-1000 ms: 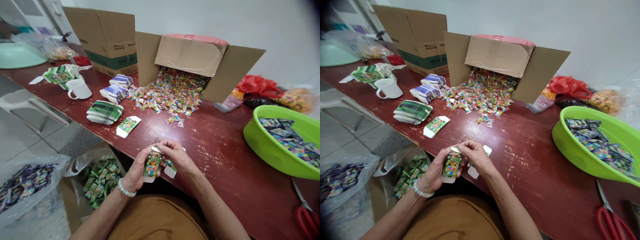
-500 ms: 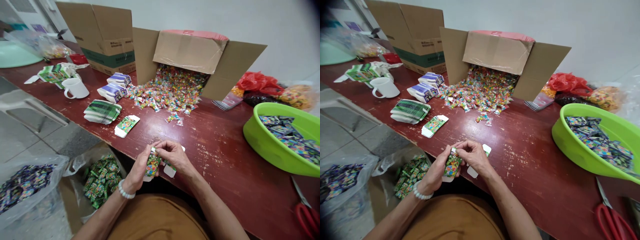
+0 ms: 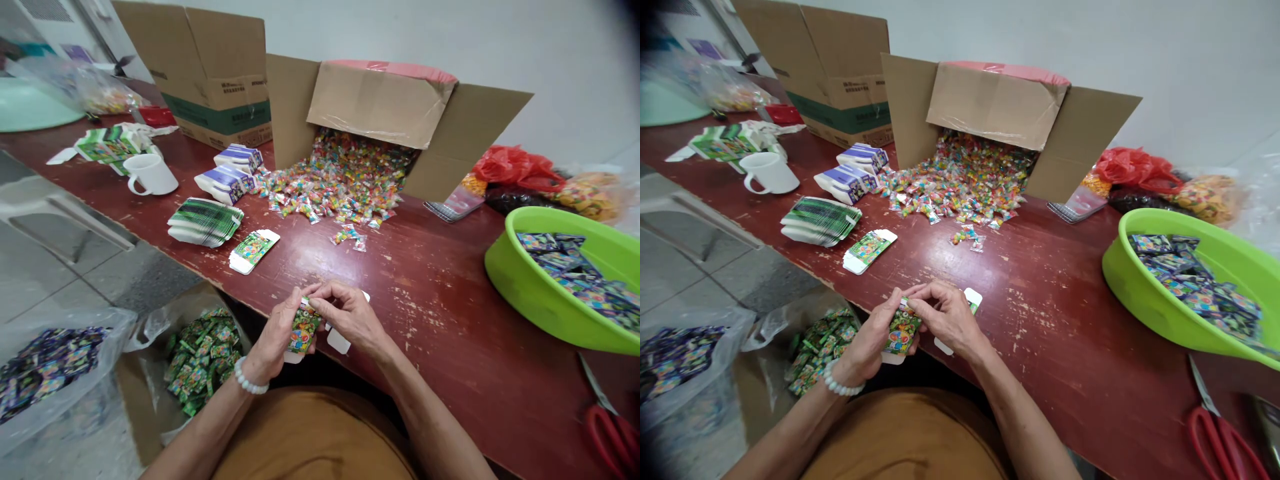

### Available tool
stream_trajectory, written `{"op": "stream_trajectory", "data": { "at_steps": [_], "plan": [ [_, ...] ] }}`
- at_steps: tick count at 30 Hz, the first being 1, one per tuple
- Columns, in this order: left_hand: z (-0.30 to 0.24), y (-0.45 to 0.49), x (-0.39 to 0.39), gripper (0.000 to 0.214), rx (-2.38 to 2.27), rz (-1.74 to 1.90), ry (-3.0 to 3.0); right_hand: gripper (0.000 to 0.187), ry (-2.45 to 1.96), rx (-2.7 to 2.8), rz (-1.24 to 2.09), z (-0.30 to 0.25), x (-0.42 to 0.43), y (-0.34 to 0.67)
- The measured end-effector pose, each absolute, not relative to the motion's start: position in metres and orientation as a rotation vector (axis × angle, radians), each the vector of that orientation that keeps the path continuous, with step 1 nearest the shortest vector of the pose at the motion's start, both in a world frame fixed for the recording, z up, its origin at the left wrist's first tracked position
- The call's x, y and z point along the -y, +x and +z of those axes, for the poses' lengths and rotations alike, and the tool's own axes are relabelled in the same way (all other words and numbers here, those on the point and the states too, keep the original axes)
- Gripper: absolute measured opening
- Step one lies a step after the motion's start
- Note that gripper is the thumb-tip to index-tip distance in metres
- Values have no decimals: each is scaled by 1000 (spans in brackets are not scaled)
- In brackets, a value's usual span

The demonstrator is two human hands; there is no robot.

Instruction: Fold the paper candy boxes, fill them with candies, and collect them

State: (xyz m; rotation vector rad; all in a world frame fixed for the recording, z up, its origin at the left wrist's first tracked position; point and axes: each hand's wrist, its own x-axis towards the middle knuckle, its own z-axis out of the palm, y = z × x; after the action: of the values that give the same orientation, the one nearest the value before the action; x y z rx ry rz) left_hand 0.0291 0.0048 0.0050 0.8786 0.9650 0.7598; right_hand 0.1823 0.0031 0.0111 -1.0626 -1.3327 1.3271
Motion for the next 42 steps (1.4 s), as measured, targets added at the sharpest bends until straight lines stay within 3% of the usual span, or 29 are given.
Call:
{"op": "stream_trajectory", "data": {
  "at_steps": [7,10,13,17,20,25,31,37,42],
  "plan": [
    [8,35,-4,63,-967,782,862,10,-1052,1607,791,6,7,174],
    [10,35,-3,58,-933,763,828,7,-1118,1594,937,-1,0,178],
    [12,28,0,56,-874,765,739,20,-1271,1561,1057,-4,-26,205],
    [7,15,13,44,-820,727,590,32,-1731,1667,372,-5,-80,257],
    [-3,0,23,41,-829,603,585,44,-1805,1751,260,-14,-110,278],
    [-12,-47,13,38,-965,480,991,26,-1906,1878,178,-42,-117,276],
    [-15,-89,-8,38,-851,-47,1297,39,-1951,1827,81,-55,-107,288],
    [2,-58,-15,29,-815,399,1038,44,-1917,1680,92,-58,-89,297],
    [5,-28,-20,25,-816,637,990,33,-1793,1557,251,-48,-68,290]
  ]
}}
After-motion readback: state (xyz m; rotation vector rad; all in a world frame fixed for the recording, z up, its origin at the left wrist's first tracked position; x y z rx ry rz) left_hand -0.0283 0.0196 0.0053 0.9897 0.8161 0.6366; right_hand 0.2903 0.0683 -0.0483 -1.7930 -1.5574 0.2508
